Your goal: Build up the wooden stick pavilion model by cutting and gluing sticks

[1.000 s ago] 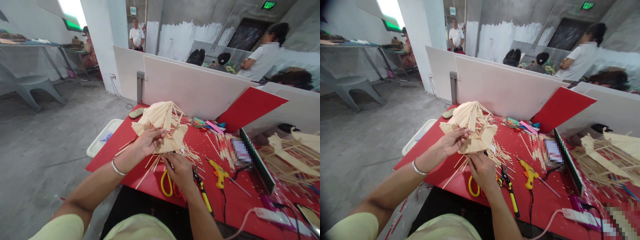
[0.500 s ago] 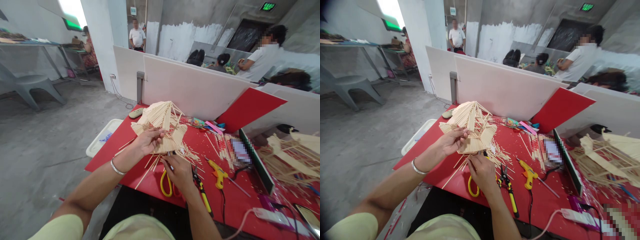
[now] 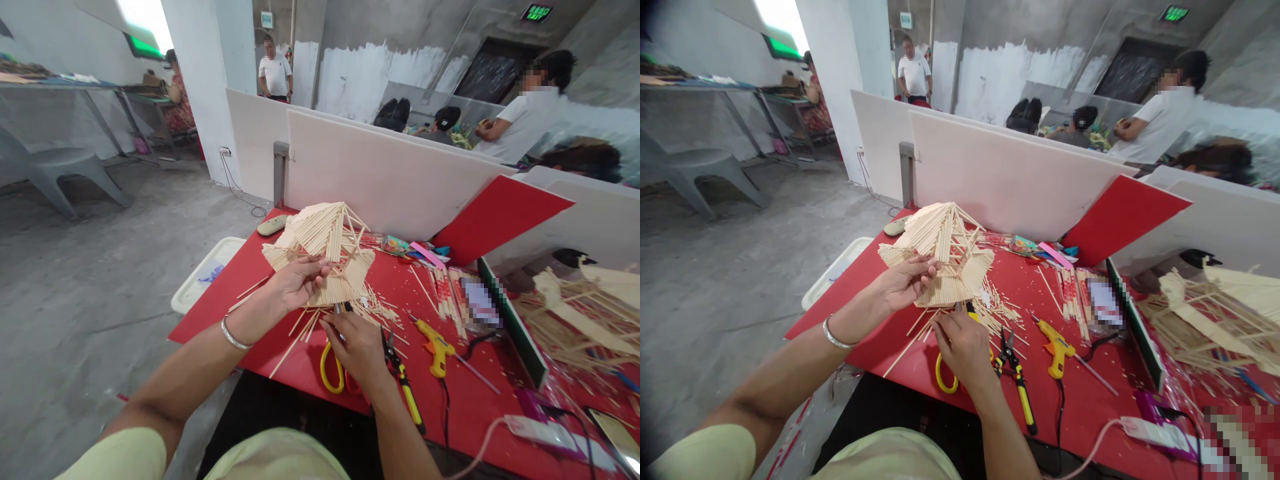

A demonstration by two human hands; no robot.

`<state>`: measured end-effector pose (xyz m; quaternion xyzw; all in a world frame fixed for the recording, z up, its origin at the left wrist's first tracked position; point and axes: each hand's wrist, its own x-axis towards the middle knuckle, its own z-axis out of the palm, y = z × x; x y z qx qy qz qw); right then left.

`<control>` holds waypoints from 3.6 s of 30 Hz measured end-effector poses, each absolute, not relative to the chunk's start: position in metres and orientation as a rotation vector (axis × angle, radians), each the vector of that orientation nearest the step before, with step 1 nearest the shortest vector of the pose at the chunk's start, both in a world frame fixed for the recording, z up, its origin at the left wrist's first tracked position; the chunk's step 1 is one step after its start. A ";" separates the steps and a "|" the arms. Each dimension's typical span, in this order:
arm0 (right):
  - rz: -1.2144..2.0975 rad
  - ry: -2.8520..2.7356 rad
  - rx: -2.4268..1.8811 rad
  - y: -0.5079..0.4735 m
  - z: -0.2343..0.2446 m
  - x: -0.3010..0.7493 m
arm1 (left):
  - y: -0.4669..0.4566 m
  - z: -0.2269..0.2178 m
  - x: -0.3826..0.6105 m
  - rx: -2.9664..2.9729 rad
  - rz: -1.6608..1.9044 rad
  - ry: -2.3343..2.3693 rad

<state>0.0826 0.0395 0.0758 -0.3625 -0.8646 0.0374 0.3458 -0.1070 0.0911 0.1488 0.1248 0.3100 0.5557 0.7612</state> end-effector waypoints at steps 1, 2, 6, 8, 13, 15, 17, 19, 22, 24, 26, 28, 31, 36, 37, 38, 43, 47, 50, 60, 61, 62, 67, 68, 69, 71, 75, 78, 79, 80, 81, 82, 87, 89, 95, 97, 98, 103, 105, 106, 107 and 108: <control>0.099 -2.247 -0.944 0.039 0.075 0.082 | 0.091 0.150 -0.107 0.262 1.213 0.683; 0.100 -2.248 -0.947 0.039 0.075 0.082 | 0.090 0.150 -0.107 0.251 1.215 0.692; 0.103 -2.250 -0.948 0.038 0.075 0.082 | 0.091 0.151 -0.106 0.222 1.211 0.708; 0.100 -2.250 -0.943 0.037 0.076 0.081 | 0.092 0.150 -0.107 0.239 1.212 0.714; 0.094 -2.261 -0.972 0.031 0.077 0.082 | 0.072 0.146 -0.118 0.385 1.232 0.710; 0.143 -2.240 -0.973 0.024 0.075 0.085 | 0.052 0.141 -0.121 0.426 1.246 0.748; 0.285 -2.151 -0.988 0.015 0.072 0.091 | 0.030 0.133 -0.118 0.455 1.214 0.798; 0.505 -1.963 -1.053 0.007 0.069 0.098 | 0.010 0.119 -0.108 0.514 1.092 0.839; 0.784 -1.646 -1.139 -0.003 0.067 0.110 | -0.009 0.091 -0.082 0.545 0.838 0.845; 0.862 -1.586 -1.150 -0.006 0.066 0.119 | -0.013 0.072 -0.062 0.534 0.724 0.806; 0.866 -1.617 -1.166 -0.009 0.064 0.128 | -0.013 0.057 -0.045 0.532 0.679 0.755; 0.855 -1.642 -1.201 -0.012 0.060 0.135 | -0.012 0.047 -0.032 0.543 0.654 0.710; 0.855 -1.634 -1.244 -0.016 0.051 0.145 | -0.010 0.038 -0.021 0.583 0.640 0.692; 0.749 -1.593 -1.321 -0.014 0.033 0.151 | -0.009 0.023 -0.018 0.602 0.773 0.801; 0.674 -1.624 -1.371 -0.013 0.029 0.150 | -0.008 0.021 -0.021 0.591 0.818 0.828; 0.591 -1.691 -1.437 -0.011 0.025 0.148 | -0.007 0.019 -0.023 0.581 0.862 0.853; 0.313 -2.124 -1.677 -0.005 0.005 0.130 | -0.004 0.016 -0.041 0.560 0.973 0.933; 0.264 -2.125 -1.686 -0.005 0.000 0.123 | -0.005 0.013 -0.047 0.563 0.985 0.942; 0.270 -2.123 -1.694 -0.007 0.002 0.123 | -0.004 0.008 -0.047 0.591 0.977 0.937; 0.003 -1.961 -1.874 -0.021 -0.010 0.155 | 0.002 -0.009 -0.041 0.591 1.040 0.968; -0.037 -1.925 -1.908 -0.023 -0.011 0.163 | 0.002 -0.010 -0.041 0.596 1.044 0.964; -0.058 -1.900 -1.928 -0.026 -0.013 0.170 | 0.002 -0.010 -0.040 0.604 1.043 0.959; -0.012 -1.907 -1.851 -0.026 -0.013 0.170 | 0.003 -0.009 -0.028 0.632 0.993 0.938; -0.006 -1.924 -1.829 -0.022 -0.012 0.165 | 0.003 -0.008 -0.025 0.631 0.984 0.936; -0.009 -1.942 -1.816 -0.016 -0.010 0.159 | 0.003 -0.008 -0.021 0.629 0.979 0.934; -0.032 -1.973 -1.829 -0.002 -0.008 0.149 | 0.002 -0.008 -0.016 0.627 0.981 0.933; -0.009 -2.055 -1.833 0.018 -0.006 0.140 | 0.002 -0.009 -0.015 0.644 0.998 0.942; 0.007 -2.039 -1.841 0.012 -0.007 0.146 | 0.002 -0.010 -0.017 0.673 1.018 0.956; -0.005 -2.012 -1.868 0.006 -0.008 0.152 | 0.002 -0.010 -0.017 0.681 1.024 0.958; -0.027 -1.981 -1.906 -0.001 -0.009 0.159 | 0.002 -0.010 -0.016 0.687 1.026 0.959; -0.056 -1.954 -1.954 -0.009 -0.010 0.167 | 0.002 -0.011 -0.014 0.693 1.021 0.956; -0.089 -1.936 -2.007 -0.017 -0.010 0.176 | 0.003 -0.011 -0.012 0.695 1.013 0.955; -0.004 -2.015 -2.186 -0.049 -0.011 0.210 | 0.005 -0.010 0.010 0.680 0.935 0.942; 0.046 -2.045 -2.223 -0.053 -0.009 0.213 | 0.004 -0.010 0.020 0.704 0.935 0.914; -0.029 -1.912 -2.378 -0.048 -0.010 0.205 | -0.002 -0.011 0.030 0.748 0.963 0.900; -0.025 -1.916 -2.370 -0.046 -0.011 0.204 | -0.003 -0.011 0.030 0.736 0.973 0.914; -0.014 -1.923 -2.360 -0.045 -0.012 0.204 | -0.003 -0.011 0.030 0.730 0.980 0.919; -0.001 -1.928 -2.327 -0.044 -0.012 0.209 | -0.011 -0.010 0.035 0.694 0.993 0.903; -0.054 -1.939 -2.273 -0.046 -0.011 0.210 | -0.014 -0.011 0.033 0.697 0.995 0.914; -0.087 -1.944 -2.219 -0.047 -0.010 0.209 | -0.015 -0.012 0.031 0.705 1.009 0.932; -0.109 -1.947 -2.145 -0.048 -0.009 0.206 | -0.014 -0.013 0.028 0.716 1.037 0.956; -0.110 -1.948 -2.058 -0.048 -0.007 0.202 | -0.011 -0.014 0.025 0.732 1.076 0.981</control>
